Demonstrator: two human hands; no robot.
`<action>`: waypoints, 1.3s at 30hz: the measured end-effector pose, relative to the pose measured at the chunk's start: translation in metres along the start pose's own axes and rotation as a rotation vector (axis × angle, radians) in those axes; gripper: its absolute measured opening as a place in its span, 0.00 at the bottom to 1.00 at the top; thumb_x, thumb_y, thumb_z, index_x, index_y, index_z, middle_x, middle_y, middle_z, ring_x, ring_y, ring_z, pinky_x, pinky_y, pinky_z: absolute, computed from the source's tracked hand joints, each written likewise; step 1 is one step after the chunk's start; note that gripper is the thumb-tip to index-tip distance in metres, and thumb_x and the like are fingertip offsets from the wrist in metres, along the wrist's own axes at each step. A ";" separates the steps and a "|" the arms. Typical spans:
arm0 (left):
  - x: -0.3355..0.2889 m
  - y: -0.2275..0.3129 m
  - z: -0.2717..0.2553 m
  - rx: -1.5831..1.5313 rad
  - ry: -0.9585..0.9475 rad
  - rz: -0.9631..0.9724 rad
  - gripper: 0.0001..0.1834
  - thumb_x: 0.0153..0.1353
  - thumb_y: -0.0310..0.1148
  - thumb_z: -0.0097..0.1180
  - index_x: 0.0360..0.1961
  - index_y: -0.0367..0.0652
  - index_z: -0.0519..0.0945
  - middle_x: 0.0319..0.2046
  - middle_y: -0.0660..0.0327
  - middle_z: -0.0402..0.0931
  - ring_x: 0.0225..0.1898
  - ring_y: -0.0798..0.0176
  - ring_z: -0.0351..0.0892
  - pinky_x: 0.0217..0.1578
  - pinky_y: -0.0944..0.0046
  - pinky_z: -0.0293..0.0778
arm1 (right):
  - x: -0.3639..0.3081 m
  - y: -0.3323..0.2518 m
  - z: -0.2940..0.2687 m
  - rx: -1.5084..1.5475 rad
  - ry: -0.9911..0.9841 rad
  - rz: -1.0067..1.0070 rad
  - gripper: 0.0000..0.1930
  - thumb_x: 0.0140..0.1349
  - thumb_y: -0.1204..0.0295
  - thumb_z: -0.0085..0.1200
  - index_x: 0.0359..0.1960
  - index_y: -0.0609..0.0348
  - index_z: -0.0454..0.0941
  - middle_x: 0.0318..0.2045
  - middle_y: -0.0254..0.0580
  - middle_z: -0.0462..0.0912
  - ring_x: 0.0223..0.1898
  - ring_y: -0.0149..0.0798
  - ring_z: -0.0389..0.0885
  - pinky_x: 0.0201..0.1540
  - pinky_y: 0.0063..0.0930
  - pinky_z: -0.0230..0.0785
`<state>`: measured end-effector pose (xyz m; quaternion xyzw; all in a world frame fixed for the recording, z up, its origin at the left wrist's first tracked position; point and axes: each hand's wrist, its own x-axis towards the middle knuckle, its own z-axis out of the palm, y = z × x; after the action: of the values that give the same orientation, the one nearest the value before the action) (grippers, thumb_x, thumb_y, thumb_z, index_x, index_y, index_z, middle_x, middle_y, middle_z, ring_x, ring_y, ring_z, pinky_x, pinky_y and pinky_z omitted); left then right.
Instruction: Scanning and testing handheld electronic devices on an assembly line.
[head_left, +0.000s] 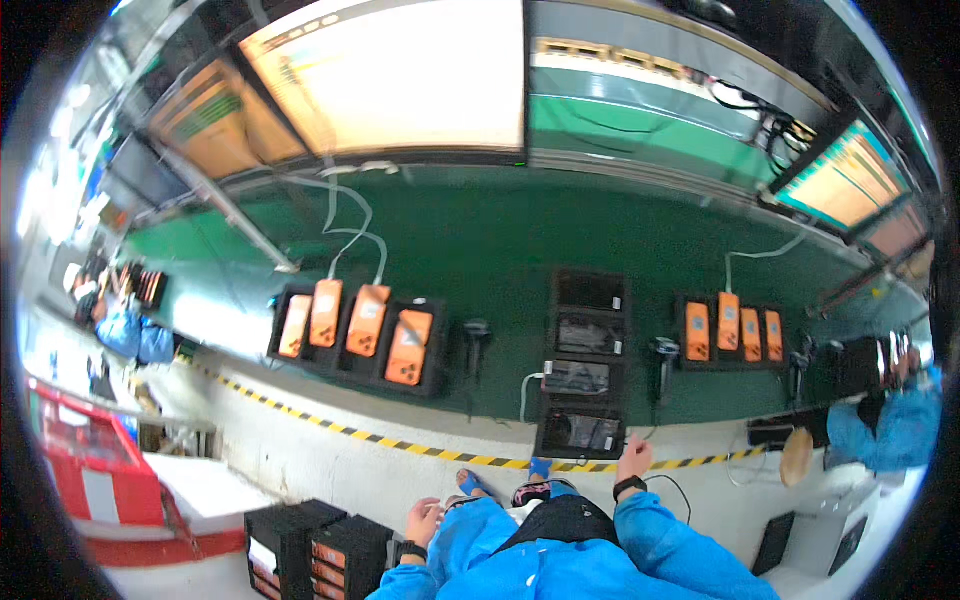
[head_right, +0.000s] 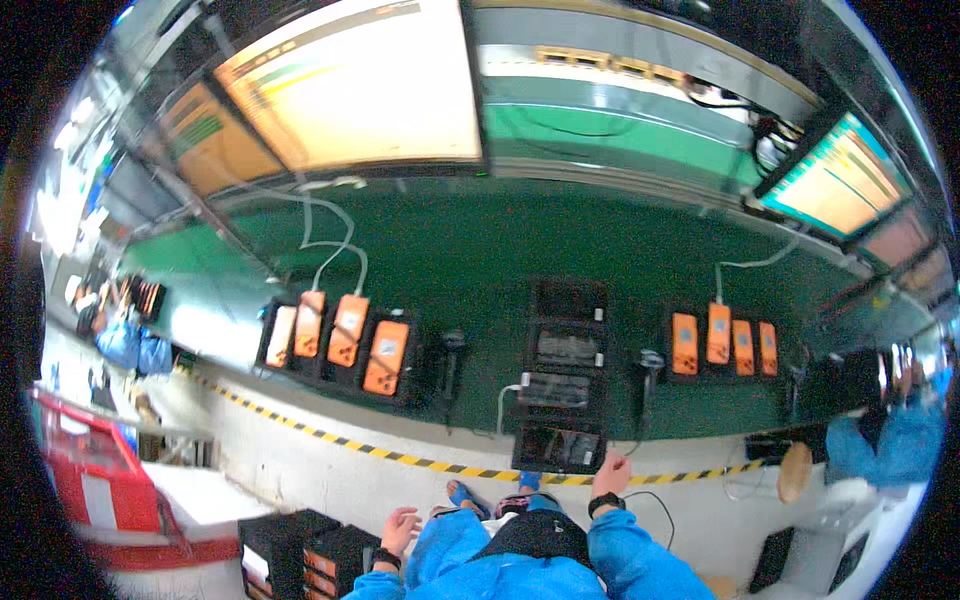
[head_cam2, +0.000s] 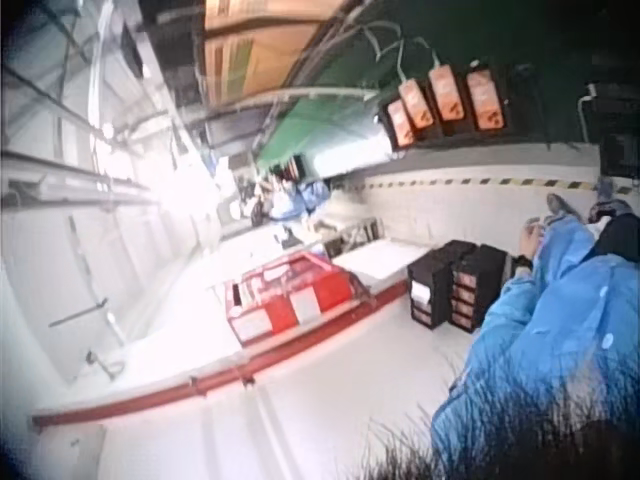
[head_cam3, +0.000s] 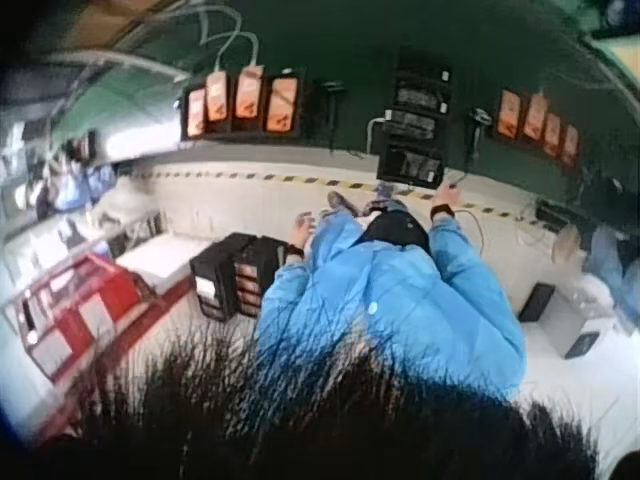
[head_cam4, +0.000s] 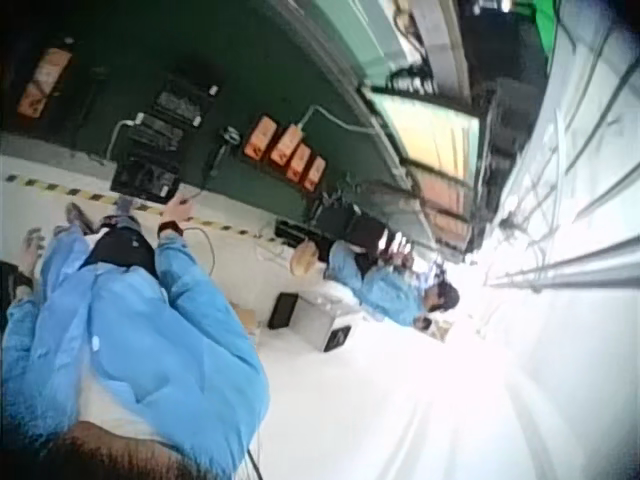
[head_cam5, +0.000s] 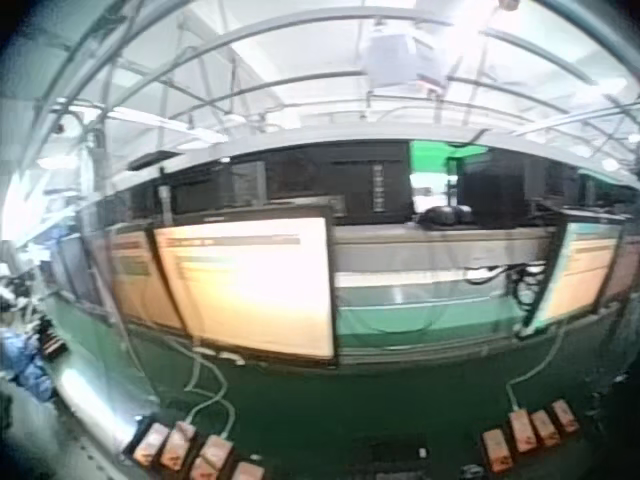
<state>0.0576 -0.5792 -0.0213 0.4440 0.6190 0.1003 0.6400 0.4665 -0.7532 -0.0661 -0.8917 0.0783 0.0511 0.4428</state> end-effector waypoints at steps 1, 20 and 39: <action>-0.002 -0.004 -0.001 0.006 -0.008 0.026 0.13 0.56 0.29 0.51 0.43 0.39 0.73 0.30 0.57 0.78 0.26 0.67 0.76 0.22 0.69 0.71 | -0.010 -0.019 -0.003 0.084 -0.098 -0.039 0.16 0.59 0.63 0.52 0.18 0.60 0.66 0.18 0.36 0.69 0.24 0.33 0.64 0.30 0.32 0.59; 0.004 -0.176 -0.173 -0.369 0.296 -0.354 0.10 0.55 0.30 0.52 0.39 0.44 0.76 0.31 0.52 0.79 0.22 0.62 0.76 0.18 0.65 0.71 | -0.153 -0.116 0.063 -0.595 -1.259 -0.858 0.15 0.51 0.57 0.58 0.32 0.55 0.78 0.24 0.40 0.80 0.26 0.37 0.77 0.31 0.31 0.70; 0.136 -0.074 -0.309 -0.063 0.071 -0.111 0.10 0.56 0.28 0.49 0.39 0.38 0.77 0.28 0.53 0.80 0.26 0.64 0.78 0.25 0.68 0.73 | -0.328 -0.057 -0.046 -0.768 -1.116 0.064 0.19 0.50 0.56 0.52 0.38 0.55 0.76 0.34 0.43 0.79 0.35 0.42 0.76 0.38 0.37 0.65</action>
<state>-0.2166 -0.3935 -0.1186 0.3849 0.6613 0.0998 0.6360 0.1556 -0.7249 0.0586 -0.8230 -0.1596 0.5411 0.0670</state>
